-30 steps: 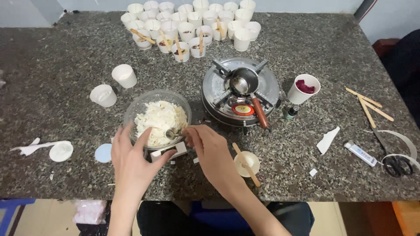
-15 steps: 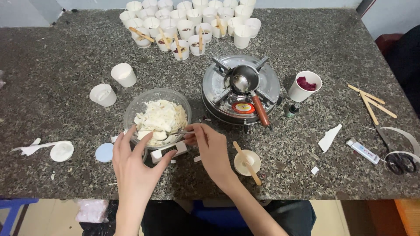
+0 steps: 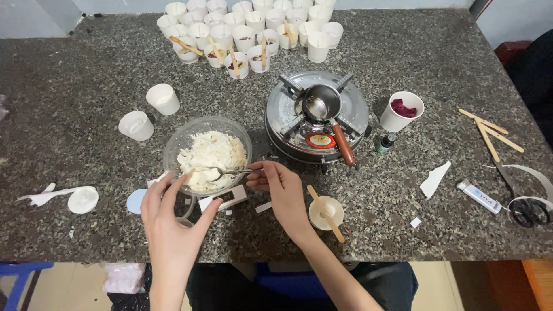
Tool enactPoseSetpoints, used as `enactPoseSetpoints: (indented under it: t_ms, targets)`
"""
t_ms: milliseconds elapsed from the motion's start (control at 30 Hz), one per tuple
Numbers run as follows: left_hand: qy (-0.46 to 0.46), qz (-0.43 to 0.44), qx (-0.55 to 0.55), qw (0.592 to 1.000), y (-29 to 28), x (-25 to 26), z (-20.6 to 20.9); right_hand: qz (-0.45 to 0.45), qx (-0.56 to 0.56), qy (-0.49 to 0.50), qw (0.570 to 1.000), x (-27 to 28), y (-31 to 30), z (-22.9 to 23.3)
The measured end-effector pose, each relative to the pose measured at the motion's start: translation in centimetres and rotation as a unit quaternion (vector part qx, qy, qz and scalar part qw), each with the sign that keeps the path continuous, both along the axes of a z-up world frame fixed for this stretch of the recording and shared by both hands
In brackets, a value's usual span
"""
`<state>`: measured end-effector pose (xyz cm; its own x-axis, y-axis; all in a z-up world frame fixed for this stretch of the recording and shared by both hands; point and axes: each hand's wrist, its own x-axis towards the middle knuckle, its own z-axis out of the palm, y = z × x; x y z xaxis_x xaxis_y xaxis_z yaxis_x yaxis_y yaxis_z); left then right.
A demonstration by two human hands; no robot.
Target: Preparing candle wicks by cutting them to length and melting wax in a small ladle over a portable burner.
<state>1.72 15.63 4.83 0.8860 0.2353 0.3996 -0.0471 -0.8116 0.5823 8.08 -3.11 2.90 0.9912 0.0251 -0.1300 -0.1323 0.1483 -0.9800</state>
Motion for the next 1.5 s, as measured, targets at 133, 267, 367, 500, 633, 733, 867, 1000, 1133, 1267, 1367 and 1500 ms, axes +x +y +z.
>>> enactPoseSetpoints:
  t_ms: [133,267,367,500,633,733,867,1000,1133,1267,1367,1500]
  targets:
    - [-0.029,0.001,-0.037,0.999,-1.2,-0.4,-0.1,-0.003,0.038,0.004,0.999,0.0,-0.8,0.6]
    - [-0.097,0.029,-0.123,0.987,-3.4,-0.9,0.0,-0.012,0.051,0.008,0.999,1.0,-2.2,1.8]
    - [-0.127,0.029,-0.148,0.98,-4.5,-1.2,-0.2,-0.036,0.039,0.011,0.999,1.6,-4.2,4.2]
    - [-0.154,0.01,-0.145,0.977,-5.2,-1.1,-1.4,-0.068,0.055,-0.068,0.994,2.6,-8.6,6.6]
    - [-0.18,-0.031,-0.108,0.977,-6.6,0.1,-2.3,-0.141,-0.142,-0.087,0.976,3.8,-13.1,7.7]
    - [-0.137,-0.064,-0.125,0.981,-10.3,1.0,-0.2,-0.171,-0.087,-0.141,0.971,5.9,-15.7,5.6]
    - [-0.078,-0.148,-0.081,0.983,-16.3,3.9,1.2,-0.179,-0.212,-0.215,0.936,6.8,-16.1,4.1]
    - [-0.024,-0.101,0.107,0.989,-21.8,6.6,1.2,-0.183,-0.401,-0.336,0.832,6.2,-16.0,4.5]
    - [0.105,-0.099,0.135,0.98,-25.1,8.6,-1.2,-0.207,-0.407,-0.364,0.812,5.1,-16.7,5.2]
    - [0.05,-0.022,0.2,0.978,-26.5,10.2,-3.8,-0.218,-0.362,-0.358,0.833,4.1,-17.2,6.1]
    - [0.03,-0.003,0.229,0.973,-26.7,10.8,-4.8,-0.22,-0.33,-0.365,0.842,3.7,-17.6,6.0]
    - [0.028,0.035,0.245,0.969,-26.7,11.1,-4.9,-0.217,-0.288,-0.376,0.854,3.4,-17.7,6.1]
